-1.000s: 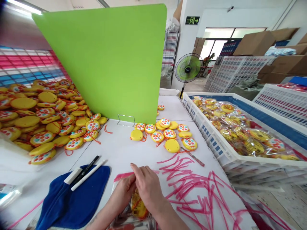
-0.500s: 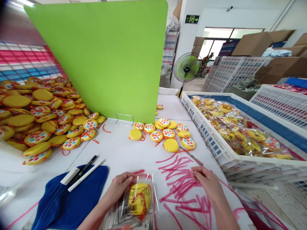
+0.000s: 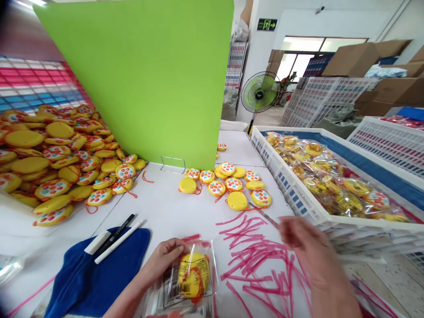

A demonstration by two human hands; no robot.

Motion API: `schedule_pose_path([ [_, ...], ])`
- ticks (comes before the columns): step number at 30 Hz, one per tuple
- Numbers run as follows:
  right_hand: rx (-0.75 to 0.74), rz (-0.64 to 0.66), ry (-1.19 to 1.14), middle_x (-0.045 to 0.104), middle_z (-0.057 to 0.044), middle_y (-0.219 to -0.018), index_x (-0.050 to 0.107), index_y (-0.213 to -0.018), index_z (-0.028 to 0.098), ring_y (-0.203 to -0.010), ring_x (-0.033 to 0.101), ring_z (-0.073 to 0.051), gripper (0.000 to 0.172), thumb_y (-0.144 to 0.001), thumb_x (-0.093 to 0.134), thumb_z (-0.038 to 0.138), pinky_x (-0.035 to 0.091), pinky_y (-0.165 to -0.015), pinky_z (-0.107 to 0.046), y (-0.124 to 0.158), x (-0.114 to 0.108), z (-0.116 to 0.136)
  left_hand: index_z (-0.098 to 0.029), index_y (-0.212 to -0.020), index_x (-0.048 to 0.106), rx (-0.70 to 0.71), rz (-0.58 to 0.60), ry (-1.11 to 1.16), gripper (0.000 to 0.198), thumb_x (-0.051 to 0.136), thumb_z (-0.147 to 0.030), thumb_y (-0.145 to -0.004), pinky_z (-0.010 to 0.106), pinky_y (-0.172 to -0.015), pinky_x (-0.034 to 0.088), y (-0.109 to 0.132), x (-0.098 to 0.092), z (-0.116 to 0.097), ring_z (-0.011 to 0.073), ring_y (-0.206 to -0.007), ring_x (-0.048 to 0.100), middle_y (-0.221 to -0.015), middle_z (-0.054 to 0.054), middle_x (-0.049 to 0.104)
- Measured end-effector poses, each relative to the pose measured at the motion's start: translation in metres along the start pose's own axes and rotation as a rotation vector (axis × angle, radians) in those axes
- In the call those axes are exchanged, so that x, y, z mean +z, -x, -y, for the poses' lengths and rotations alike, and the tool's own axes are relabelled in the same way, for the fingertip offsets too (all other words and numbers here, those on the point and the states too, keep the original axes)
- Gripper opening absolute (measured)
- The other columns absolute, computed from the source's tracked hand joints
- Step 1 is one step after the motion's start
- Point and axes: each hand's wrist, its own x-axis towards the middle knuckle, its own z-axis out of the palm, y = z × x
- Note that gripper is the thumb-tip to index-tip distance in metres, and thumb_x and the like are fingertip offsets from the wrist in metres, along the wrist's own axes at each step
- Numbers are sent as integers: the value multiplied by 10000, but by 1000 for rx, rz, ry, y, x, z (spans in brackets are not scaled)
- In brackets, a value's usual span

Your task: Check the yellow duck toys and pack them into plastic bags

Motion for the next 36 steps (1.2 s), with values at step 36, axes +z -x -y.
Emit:
schedule_pose_path([
  [36,-42,594,60,552,60,-655,498,-1303,170,-614,537,-132,509,-800,564,210,425,-599,-259,59,180,-55,-147,-1031,713,16,58,34,438,720,-480,-748,302,-770,494,-1,-3,-4,207,-815,668,-928,81,751],
])
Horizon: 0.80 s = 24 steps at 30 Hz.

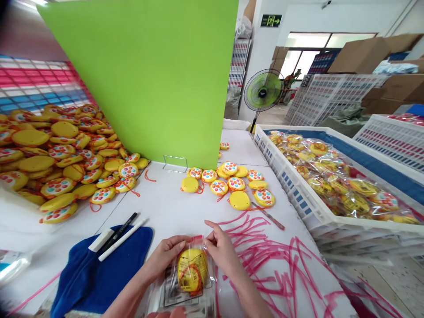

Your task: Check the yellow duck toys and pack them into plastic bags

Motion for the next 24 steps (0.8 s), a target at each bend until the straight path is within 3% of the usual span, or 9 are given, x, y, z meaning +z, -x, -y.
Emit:
schedule_pose_path([
  [6,34,-132,2,482,88,-599,508,-1252,160,-546,479,-127,495,-766,577,225,392,-547,-253,-1,-14,-11,-140,-1001,708,4,-33,137,406,731,-455,-746,363,-835,503,-1,-6,8,245,-895,686,-953,107,758],
  [10,105,-46,-82,502,82,-603,546,-1215,143,-532,488,-124,484,-751,599,269,391,-539,-259,-1,-29,-14,-156,-1049,698,-20,18,173,416,750,-430,-740,371,-872,492,2,-7,3,248,-931,688,-1018,116,752],
  [15,154,24,-134,590,34,-642,692,-895,168,-557,523,-129,231,-729,642,321,420,-574,-272,-1,-36,-11,-142,-1166,659,-21,164,155,463,683,-429,-804,364,-899,472,7,-10,-4,255,-1004,660,-1123,144,710],
  [19,175,19,-156,599,22,-604,661,-684,172,-545,525,-130,82,-677,643,252,420,-563,-262,-3,-36,-15,-122,-913,726,-43,80,65,276,704,-351,-760,268,-718,471,4,-19,5,169,-738,641,-886,86,730],
  [22,193,19,-172,605,22,-606,643,-656,182,-558,539,-133,33,-667,628,209,436,-574,-259,-4,-36,-16,-128,-740,690,-7,79,105,139,655,-263,-738,247,-674,442,2,-22,10,154,-696,594,-758,51,684],
  [24,208,20,-186,623,16,-627,627,-666,191,-574,563,-144,46,-692,622,229,452,-580,-265,-4,-37,-15,-129,-703,662,30,111,139,158,614,-270,-756,253,-670,433,2,-22,12,159,-696,576,-719,49,657],
])
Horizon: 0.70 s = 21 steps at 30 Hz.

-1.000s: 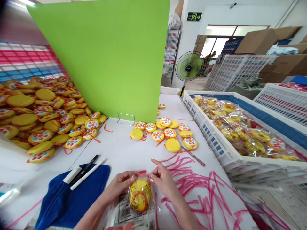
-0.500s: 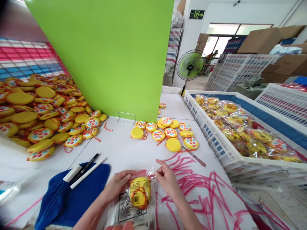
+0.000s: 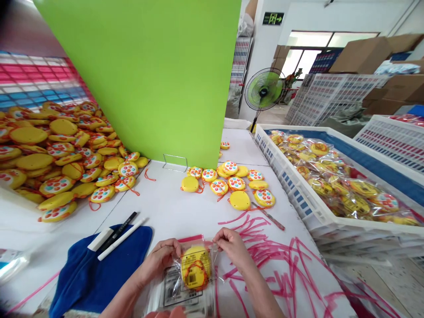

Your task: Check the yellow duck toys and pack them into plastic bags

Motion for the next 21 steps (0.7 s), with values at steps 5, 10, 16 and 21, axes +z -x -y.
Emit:
schedule_pose_path([
  [5,38,9,-21,692,-24,-742,612,-1067,228,-582,602,-167,308,-867,507,437,426,-504,-260,4,7,2,-145,-580,563,93,-64,-75,378,587,-434,-822,243,-619,399,0,5,4,136,-629,508,-615,15,567],
  [10,-18,133,60,682,-4,-726,586,-1223,210,-494,522,-114,461,-827,608,445,361,-444,-219,6,6,2,-168,-572,492,38,-180,-154,419,615,-501,-795,236,-590,426,-2,11,4,113,-573,486,-565,-31,495],
  [16,-242,-514,55,720,-65,-834,577,-1267,195,-614,637,-185,559,-776,676,442,512,-565,-315,8,-88,42,-176,-779,539,-10,-240,-435,259,579,-430,-809,239,-527,455,-4,24,3,126,-567,541,-697,-5,596],
  [21,-746,-1257,205,584,-164,-1286,342,-1434,214,-990,665,-255,588,-895,498,386,534,-842,-445,2,-153,69,-180,-834,617,127,-268,-907,94,564,-196,-758,238,-562,411,-11,37,10,139,-599,547,-672,-15,605],
])
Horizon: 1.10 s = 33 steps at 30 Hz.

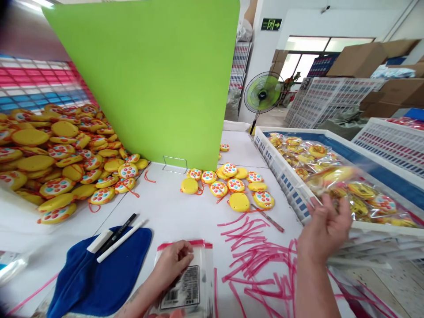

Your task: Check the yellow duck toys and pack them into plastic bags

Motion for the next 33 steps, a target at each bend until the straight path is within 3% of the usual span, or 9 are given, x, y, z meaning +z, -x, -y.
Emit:
schedule_pose_path([
  [2,-24,202,124,532,-175,-1350,317,-1432,195,-1117,612,-264,567,-918,425,407,511,-906,-456,3,12,-7,-179,-833,635,78,-23,-110,125,565,-139,-738,249,-611,417,-2,5,-3,152,-658,573,-715,1,630],
  [4,-10,425,243,583,-180,-1285,443,-1353,156,-1110,610,-283,542,-891,446,438,497,-926,-470,18,32,-16,-181,-831,635,137,-27,-160,131,561,-112,-748,251,-635,427,-3,9,-7,157,-691,586,-750,10,638],
  [7,-26,644,327,632,-169,-1218,574,-1231,139,-1122,590,-313,498,-815,533,409,451,-973,-481,46,66,-28,-188,-855,630,231,-47,-246,145,529,-95,-809,255,-664,448,-2,10,-11,156,-728,599,-819,23,639],
  [13,-10,828,494,552,-225,-1272,510,-1284,89,-1219,461,-400,542,-780,576,279,298,-1040,-572,77,104,-34,-186,-901,620,276,-214,-695,62,563,-189,-876,384,-788,468,3,6,-5,240,-871,567,-923,60,617],
  [20,6,969,402,452,-147,-1235,448,-1349,193,-1160,486,-350,705,-689,686,261,395,-999,-482,122,93,-11,-188,-852,592,293,-248,-905,34,624,-197,-846,408,-748,445,-1,16,7,242,-825,529,-900,44,586],
  [26,104,1077,187,524,-99,-1200,460,-1328,229,-1135,546,-274,570,-776,592,283,442,-984,-450,139,72,5,-180,-822,556,374,-239,-766,97,516,-133,-896,393,-734,438,2,18,15,229,-795,529,-850,38,594],
  [29,254,1216,-13,604,-97,-1172,485,-1307,211,-1033,625,-232,490,-837,557,330,522,-876,-394,131,62,18,-158,-1046,553,369,-254,-629,146,509,-163,-908,405,-762,444,3,15,14,232,-808,546,-849,42,604],
  [31,424,1325,-237,623,-99,-1202,543,-1251,220,-1048,628,-234,451,-826,614,352,520,-879,-386,126,57,31,-152,-1240,470,370,-260,-562,328,502,-192,-917,422,-798,440,5,12,11,238,-840,553,-905,60,619],
  [33,561,1370,-420,628,-99,-1238,579,-1212,233,-1092,612,-245,447,-796,672,368,498,-914,-396,127,56,42,-170,-1268,467,379,-230,-548,343,481,-211,-928,437,-824,425,6,9,6,246,-873,550,-967,78,629],
])
